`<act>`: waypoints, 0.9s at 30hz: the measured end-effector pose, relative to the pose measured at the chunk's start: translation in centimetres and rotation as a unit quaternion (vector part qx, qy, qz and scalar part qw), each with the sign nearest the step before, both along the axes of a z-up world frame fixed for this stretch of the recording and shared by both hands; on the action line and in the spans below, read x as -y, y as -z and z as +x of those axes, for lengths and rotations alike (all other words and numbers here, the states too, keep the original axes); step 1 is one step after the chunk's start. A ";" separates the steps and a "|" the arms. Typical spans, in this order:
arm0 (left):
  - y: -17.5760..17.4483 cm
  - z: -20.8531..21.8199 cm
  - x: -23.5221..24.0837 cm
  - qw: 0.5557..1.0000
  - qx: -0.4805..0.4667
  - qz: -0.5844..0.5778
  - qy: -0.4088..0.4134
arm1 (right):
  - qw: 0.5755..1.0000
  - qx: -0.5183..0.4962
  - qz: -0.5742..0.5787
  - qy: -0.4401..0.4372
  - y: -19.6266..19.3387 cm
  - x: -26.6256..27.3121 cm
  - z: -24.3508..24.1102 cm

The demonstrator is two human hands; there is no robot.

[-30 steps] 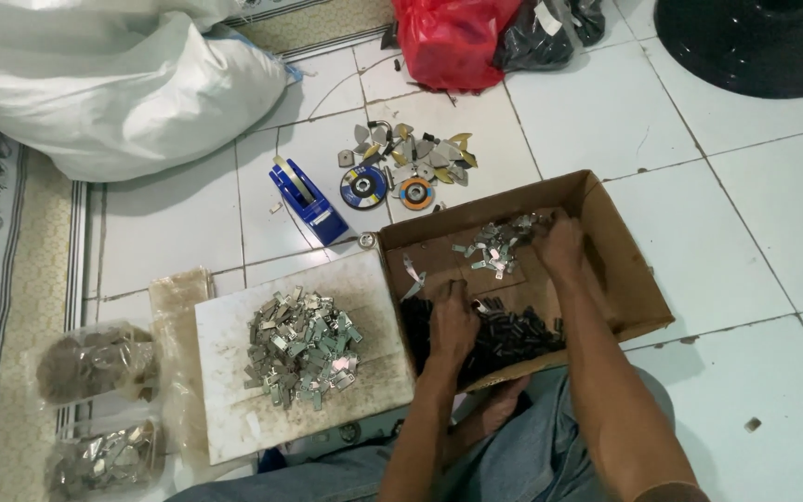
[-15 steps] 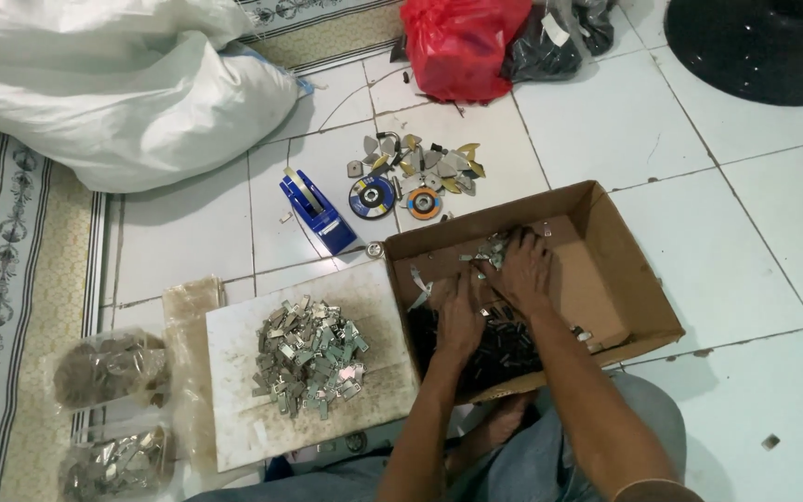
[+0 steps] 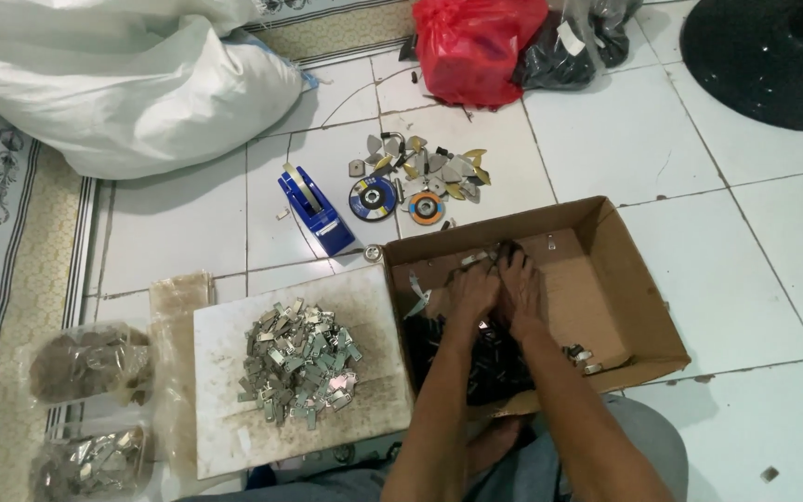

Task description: Sorting and arranging small metal brackets or clips from a cardboard box onto a flat surface for inspection or counting.

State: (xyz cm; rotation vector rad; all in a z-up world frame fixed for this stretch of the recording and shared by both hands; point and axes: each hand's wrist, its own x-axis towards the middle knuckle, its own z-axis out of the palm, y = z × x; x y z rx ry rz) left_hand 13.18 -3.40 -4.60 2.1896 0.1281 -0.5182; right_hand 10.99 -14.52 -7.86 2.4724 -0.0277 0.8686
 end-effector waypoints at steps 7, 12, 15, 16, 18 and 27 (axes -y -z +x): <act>-11.2 -4.0 -2.2 0.949 0.065 -0.266 -0.155 | 0.992 -0.040 0.097 -0.068 -2.4 -0.1 -0.8; 3.2 -3.5 -1.3 0.881 0.141 -0.372 -0.257 | 0.980 -0.117 0.145 -0.068 -3.3 -0.8 -1.1; 3.4 -4.4 -1.5 0.891 0.098 -0.380 -0.230 | 0.963 -0.200 0.165 -0.074 -1.0 -0.3 -0.5; 1.5 -4.9 -1.6 0.890 0.071 -0.384 -0.236 | 0.967 -0.183 0.157 -0.080 -2.2 -0.8 -0.8; -1.5 -5.8 -1.7 0.888 0.046 -0.388 -0.242 | 0.971 -0.165 0.150 -0.089 -2.3 -0.7 -0.7; -3.0 -6.3 -1.2 0.899 -0.088 -0.352 -0.246 | 0.973 -0.146 0.152 -0.091 -5.4 0.5 -2.2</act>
